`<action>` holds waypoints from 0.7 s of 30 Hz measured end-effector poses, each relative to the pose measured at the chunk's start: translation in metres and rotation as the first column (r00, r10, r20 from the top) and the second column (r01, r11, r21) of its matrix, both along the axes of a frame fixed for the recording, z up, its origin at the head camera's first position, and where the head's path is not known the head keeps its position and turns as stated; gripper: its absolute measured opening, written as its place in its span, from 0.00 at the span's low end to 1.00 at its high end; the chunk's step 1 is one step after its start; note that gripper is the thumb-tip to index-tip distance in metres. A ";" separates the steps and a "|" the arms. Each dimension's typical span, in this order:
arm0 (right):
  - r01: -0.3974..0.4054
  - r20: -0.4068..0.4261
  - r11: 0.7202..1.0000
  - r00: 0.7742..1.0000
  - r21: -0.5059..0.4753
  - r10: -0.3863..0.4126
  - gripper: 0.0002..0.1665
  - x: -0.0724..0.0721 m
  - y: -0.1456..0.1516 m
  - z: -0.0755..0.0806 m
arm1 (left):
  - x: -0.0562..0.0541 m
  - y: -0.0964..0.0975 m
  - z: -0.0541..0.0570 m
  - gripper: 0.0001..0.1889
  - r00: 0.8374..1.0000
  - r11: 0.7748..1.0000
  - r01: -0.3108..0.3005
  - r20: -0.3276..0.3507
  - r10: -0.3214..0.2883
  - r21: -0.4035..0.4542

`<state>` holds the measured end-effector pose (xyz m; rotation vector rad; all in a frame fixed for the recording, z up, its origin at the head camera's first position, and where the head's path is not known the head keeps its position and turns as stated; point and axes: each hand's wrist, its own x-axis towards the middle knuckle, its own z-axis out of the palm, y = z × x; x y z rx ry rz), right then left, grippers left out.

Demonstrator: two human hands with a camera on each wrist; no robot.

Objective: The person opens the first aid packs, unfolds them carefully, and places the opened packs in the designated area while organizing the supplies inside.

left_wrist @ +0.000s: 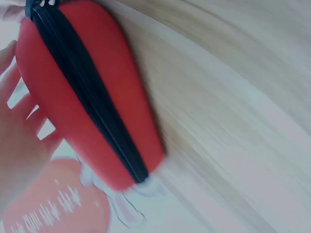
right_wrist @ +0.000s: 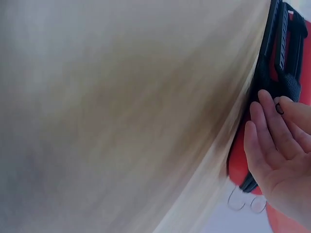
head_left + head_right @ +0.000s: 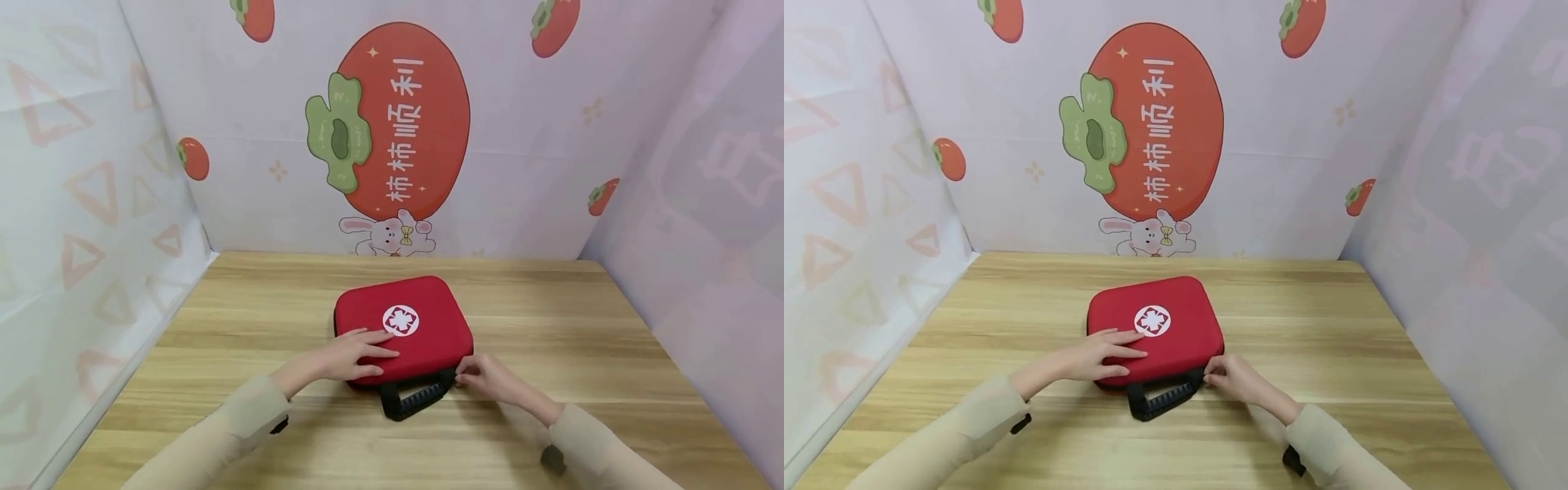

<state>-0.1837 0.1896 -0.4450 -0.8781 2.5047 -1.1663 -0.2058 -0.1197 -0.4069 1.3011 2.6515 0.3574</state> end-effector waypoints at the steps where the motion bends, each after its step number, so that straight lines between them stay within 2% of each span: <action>1: 0.000 0.029 1.000 1.000 -0.016 0.000 0.04 -0.002 0.002 0.000 | -0.001 -0.005 0.000 0.23 1.000 1.000 -0.021 0.009 0.021 0.005; 5: 0.031 0.139 0.998 0.990 -0.063 -0.022 0.05 -0.010 0.012 0.002 | -0.006 -0.017 -0.002 0.25 0.995 0.996 -0.092 0.033 0.091 0.014; 8: 0.054 0.167 0.997 0.985 -0.060 -0.043 0.05 -0.014 0.017 0.002 | -0.006 -0.019 -0.003 0.26 0.995 0.995 -0.096 0.034 0.096 0.012; 14: 0.101 0.074 0.995 0.992 -0.018 -0.099 0.04 -0.023 0.022 0.000 | 0.001 -0.018 -0.007 0.25 0.998 0.998 -0.060 -0.031 0.061 0.030; 21: 0.168 -0.019 0.985 0.986 -0.032 -0.168 0.04 -0.035 0.029 -0.003 | 0.012 -0.009 -0.010 0.22 0.992 0.997 -0.019 -0.120 0.028 0.080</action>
